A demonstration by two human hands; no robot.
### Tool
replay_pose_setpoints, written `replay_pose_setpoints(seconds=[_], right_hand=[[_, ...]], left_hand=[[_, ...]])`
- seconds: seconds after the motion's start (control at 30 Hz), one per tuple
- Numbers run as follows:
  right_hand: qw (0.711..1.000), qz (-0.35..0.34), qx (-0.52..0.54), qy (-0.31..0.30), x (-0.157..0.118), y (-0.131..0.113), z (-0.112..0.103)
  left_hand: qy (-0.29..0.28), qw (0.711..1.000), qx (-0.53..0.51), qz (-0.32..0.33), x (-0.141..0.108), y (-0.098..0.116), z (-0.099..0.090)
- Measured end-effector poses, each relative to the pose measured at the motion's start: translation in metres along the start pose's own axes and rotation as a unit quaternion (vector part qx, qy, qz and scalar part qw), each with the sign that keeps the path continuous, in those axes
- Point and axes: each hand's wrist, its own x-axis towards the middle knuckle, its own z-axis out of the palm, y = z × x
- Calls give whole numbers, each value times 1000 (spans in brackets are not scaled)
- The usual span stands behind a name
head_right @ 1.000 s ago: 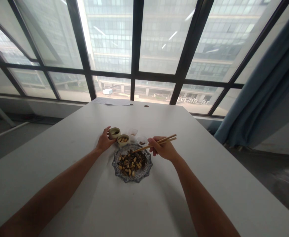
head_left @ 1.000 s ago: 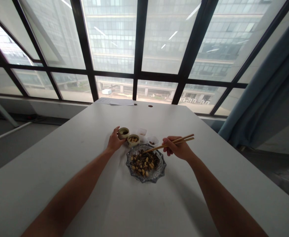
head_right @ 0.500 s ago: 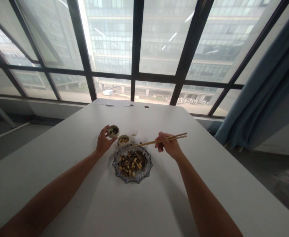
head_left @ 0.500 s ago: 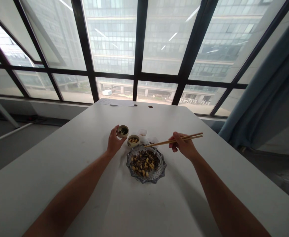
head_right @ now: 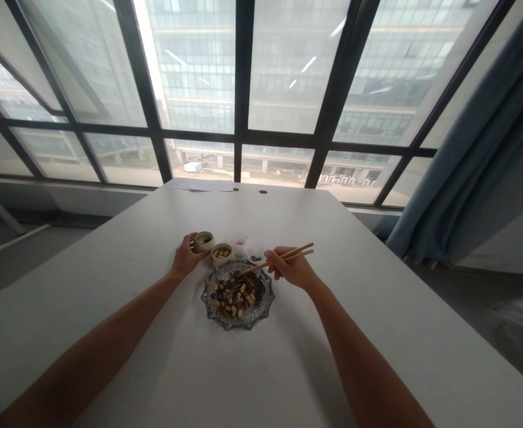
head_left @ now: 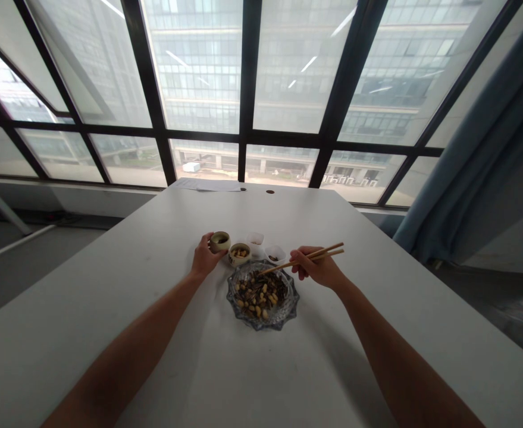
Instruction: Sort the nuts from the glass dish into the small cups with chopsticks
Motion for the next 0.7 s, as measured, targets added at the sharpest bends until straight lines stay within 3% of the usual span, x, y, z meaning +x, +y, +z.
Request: replay_pose_setpoints(seconds=[0.13, 0.23, 0.43, 0.53, 0.7], right_hand=[[1000, -1, 8, 2, 0, -3, 2], [999, -6, 28, 18, 1, -5, 0], [987, -24, 113, 116, 9, 7, -15], [976, -30, 130, 173, 13, 17, -22], [966, -37, 137, 218, 15, 21, -28]], left_hand=[[19, 999, 37, 30, 0, 6, -2], [45, 991, 61, 108, -4, 21, -6], [-113, 957, 85, 253, -19, 49, -4], [-157, 947, 115, 255, -22, 52, -2], [-176, 943, 135, 247, -19, 47, -3]])
